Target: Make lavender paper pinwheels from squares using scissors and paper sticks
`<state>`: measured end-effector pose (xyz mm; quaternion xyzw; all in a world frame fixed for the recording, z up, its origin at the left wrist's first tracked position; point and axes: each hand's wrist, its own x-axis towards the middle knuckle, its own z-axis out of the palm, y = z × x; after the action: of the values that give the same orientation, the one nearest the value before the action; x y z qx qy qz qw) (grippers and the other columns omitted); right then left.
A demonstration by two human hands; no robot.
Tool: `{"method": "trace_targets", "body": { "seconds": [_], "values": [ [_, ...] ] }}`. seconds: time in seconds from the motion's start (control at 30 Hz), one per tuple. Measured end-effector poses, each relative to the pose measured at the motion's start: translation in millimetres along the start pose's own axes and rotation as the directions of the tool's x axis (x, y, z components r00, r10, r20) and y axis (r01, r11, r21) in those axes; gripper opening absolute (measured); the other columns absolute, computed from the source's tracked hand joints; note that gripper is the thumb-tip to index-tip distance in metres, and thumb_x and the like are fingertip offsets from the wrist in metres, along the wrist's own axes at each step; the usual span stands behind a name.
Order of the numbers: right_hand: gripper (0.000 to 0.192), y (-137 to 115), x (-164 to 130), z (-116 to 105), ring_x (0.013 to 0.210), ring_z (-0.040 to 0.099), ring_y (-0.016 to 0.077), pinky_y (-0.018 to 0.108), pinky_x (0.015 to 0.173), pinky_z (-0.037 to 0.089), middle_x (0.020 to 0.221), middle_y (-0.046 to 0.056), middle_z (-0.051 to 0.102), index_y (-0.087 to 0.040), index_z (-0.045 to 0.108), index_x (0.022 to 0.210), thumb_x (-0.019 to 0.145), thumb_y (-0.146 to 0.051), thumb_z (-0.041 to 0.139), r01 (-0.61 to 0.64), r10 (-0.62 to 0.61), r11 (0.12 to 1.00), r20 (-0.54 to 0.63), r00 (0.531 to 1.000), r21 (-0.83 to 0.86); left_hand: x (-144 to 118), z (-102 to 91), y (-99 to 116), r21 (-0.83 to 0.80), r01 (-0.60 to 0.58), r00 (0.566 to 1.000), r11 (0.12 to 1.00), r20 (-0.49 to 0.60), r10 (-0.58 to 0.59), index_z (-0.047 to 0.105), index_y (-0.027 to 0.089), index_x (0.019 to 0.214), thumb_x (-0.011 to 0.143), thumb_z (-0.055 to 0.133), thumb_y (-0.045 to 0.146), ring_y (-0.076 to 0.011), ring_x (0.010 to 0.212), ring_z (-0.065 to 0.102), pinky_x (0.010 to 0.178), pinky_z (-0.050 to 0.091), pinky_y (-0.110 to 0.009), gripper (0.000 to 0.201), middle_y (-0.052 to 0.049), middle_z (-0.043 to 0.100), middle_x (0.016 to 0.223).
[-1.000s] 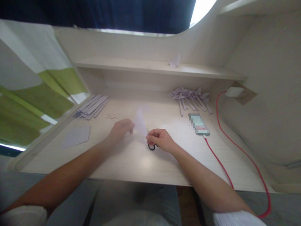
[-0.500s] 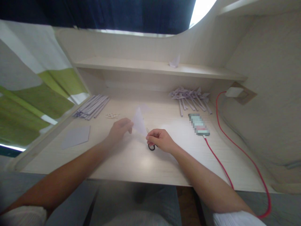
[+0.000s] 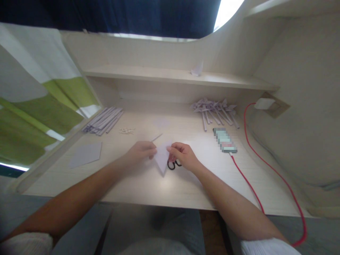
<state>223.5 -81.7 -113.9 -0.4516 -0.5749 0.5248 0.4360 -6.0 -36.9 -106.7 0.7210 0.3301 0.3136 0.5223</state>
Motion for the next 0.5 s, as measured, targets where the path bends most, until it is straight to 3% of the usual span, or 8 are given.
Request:
{"method": "trace_targets", "body": {
  "seconds": [0.13, 0.5],
  "values": [
    [0.033, 0, 1, -2, 0.057, 0.063, 0.0132, 0.025, 0.057, 0.048, 0.060, 0.001, 0.067, -0.016, 0.062, 0.066, 0.080, -0.045, 0.072, 0.001, 0.000, 1.000, -0.062, 0.998, 0.006, -1, 3.7, -3, -0.046, 0.036, 0.994, 0.998, 0.105, -0.031, 0.064, 0.013, 0.067, 0.082, 0.066, 0.033, -0.0104, 0.059, 0.051, 0.059, 0.038, -0.022, 0.025, 0.000, 0.059, 0.061],
    [0.019, -1, 0, -1, 0.054, 0.064, 0.0133, 0.026, 0.057, 0.052, 0.063, 0.002, 0.070, -0.016, 0.066, 0.072, 0.073, -0.033, 0.076, -0.032, 0.046, 0.991, -0.103, 0.994, 0.132, 3, -3.4, -13, -0.133, 0.041, 0.998, 0.990, 0.053, -0.035, 0.064, 0.012, 0.065, 0.074, 0.069, 0.029, -0.0097, 0.056, 0.050, 0.056, 0.035, -0.022, 0.020, 0.001, 0.056, 0.057]
  ]
}}
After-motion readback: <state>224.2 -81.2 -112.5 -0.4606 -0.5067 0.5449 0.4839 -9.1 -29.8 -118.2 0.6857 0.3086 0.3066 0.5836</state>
